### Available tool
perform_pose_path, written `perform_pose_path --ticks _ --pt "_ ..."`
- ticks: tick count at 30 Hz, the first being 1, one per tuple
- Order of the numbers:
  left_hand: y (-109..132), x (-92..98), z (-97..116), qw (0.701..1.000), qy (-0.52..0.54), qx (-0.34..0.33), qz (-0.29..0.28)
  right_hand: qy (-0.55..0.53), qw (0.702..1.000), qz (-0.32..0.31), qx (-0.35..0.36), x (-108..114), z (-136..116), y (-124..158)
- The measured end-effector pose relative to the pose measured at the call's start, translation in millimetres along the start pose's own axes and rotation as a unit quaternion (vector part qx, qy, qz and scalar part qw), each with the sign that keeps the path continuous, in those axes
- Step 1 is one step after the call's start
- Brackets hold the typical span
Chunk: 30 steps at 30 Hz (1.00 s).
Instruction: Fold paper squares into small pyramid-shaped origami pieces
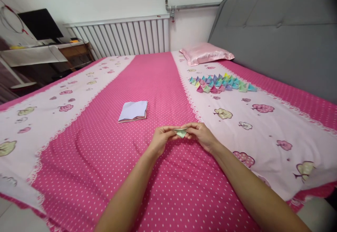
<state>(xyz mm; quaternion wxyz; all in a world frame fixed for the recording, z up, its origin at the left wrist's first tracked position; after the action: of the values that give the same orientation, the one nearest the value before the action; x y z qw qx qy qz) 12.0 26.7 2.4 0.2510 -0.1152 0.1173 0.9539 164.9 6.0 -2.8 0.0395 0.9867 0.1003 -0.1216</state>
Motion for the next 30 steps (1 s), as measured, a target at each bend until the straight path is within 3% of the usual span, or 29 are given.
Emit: perform_pose_path --ticks 7,14,19,23,30 --pt "-0.2 -0.4 3.3 1.0 0.0 -0.003 0.023 0.039 0.999 0.01 0.025 -3.2 -9.9 4.0" --pt "0.1 -1.2 5.3 0.996 -0.071 -0.049 0.018 0.174 0.98 0.018 0.098 -5.0 -8.8 4.5" --pt "-1.1 -1.5 4.3 0.991 -0.1 -0.085 0.013 0.173 0.974 0.045 0.139 -4.5 -8.0 4.1" --pt "0.2 -1.4 6.4 0.986 -0.146 -0.074 0.021 0.14 0.981 0.027 0.131 -3.7 -6.7 3.6" --pt "3.6 -3.9 12.5 0.973 -0.211 -0.098 0.0 0.19 0.972 0.017 0.138 -4.9 -7.8 4.6"
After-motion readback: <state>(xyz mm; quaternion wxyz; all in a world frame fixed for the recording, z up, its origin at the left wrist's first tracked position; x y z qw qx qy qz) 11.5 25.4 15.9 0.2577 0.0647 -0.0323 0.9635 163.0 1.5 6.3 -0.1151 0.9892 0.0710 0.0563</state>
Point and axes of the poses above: each hand's wrist, its own y-axis away from the middle knuckle, its own x-axis out of the back of the hand, z = x × y, the point moved 3 cm from there along -y, towards the middle knuckle, and after that the axes turned 9 degrees about -z, right-handed, at the moved point
